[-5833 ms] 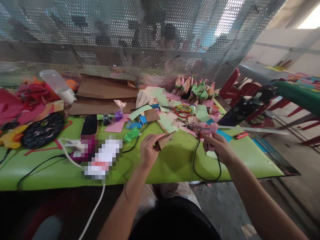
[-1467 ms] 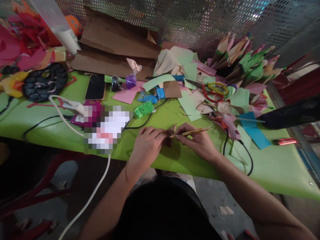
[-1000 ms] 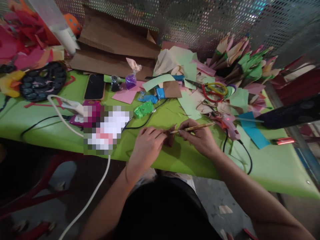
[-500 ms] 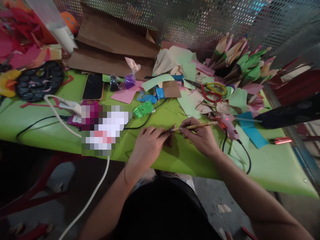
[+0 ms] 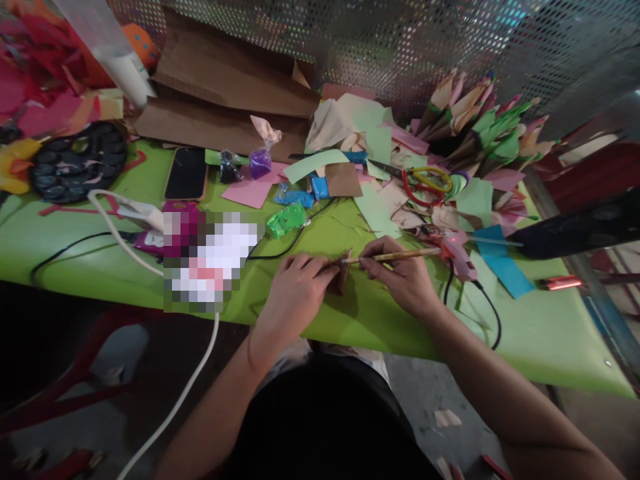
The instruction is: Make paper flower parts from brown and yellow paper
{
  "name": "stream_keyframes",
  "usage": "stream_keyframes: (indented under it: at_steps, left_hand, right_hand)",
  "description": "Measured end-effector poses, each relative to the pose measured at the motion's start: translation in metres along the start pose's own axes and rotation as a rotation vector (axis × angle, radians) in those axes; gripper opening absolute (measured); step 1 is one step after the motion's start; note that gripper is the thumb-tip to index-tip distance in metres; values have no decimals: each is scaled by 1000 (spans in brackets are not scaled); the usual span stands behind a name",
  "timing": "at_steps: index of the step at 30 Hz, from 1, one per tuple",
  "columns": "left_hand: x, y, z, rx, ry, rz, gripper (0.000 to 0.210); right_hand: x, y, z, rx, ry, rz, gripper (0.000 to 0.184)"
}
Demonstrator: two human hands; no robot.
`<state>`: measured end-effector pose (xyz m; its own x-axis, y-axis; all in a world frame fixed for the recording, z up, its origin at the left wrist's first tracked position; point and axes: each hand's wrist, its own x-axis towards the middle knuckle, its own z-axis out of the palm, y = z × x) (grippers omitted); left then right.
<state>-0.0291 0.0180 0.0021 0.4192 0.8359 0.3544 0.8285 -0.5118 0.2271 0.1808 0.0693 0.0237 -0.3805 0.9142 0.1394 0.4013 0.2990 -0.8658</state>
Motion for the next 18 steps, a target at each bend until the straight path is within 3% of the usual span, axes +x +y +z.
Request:
stream_keyframes:
  at_steps: [18]
  left_hand:
    - [0,0,-1,7,-17,3,26]
  right_hand:
    - [1,0,0,-12,-3,16,8]
